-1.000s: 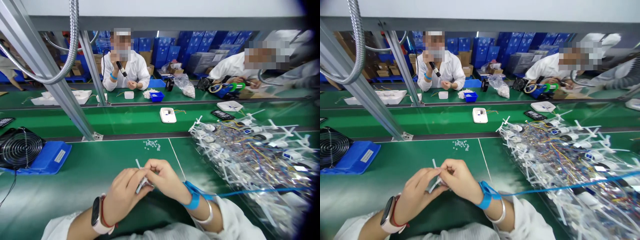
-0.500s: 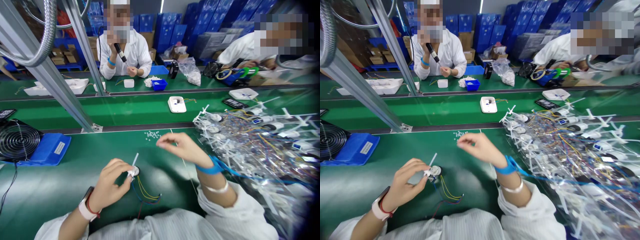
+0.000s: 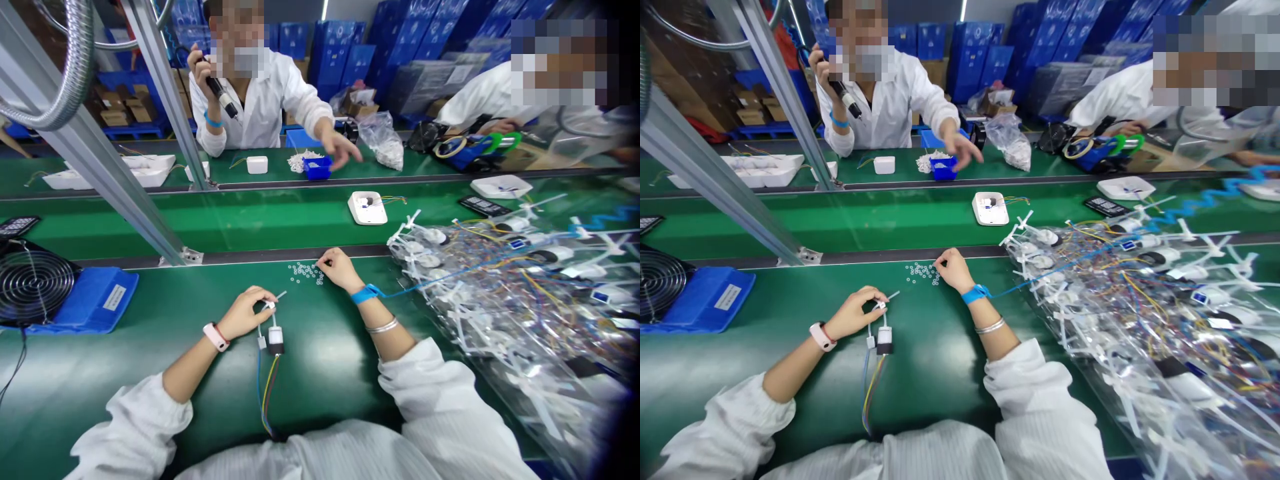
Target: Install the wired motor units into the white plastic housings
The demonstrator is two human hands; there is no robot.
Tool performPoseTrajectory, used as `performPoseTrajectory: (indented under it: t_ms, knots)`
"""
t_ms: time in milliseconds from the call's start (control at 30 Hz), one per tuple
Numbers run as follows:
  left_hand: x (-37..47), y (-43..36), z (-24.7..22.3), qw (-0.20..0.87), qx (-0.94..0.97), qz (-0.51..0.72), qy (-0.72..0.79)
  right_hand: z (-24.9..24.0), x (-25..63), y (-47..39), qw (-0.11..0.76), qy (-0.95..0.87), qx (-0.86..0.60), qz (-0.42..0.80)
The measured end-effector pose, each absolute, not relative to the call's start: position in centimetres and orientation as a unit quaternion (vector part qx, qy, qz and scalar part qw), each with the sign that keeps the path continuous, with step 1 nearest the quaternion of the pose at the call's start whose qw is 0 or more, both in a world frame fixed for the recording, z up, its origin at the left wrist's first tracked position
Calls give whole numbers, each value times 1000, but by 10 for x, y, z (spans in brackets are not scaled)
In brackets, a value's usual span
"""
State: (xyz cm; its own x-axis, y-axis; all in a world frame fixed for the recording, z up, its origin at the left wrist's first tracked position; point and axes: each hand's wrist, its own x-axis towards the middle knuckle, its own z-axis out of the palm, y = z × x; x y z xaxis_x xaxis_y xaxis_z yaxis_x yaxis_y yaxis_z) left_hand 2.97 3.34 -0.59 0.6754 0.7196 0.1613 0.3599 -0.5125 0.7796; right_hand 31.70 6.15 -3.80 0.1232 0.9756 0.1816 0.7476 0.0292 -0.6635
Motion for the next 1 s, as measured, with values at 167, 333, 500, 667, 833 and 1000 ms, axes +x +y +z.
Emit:
performPoseTrajectory:
  t_ms: [167,333,500,667,833,1000]
  knots:
    - [34,40,-8,388,809,277,344,-38,319,62,321,-655,-657,188]
    - [35,39,-17,430,764,298,378,-34,320,62,324,-663,-647,192]
    - [35,37,-19,431,752,305,395,-17,305,54,353,-665,-628,198]
    - [34,36,-15,420,760,322,379,5,243,24,381,-723,-477,322]
    - [35,33,-12,412,758,337,376,7,208,9,372,-738,-448,342]
    - [36,32,-11,406,755,341,386,5,213,12,359,-739,-457,341]
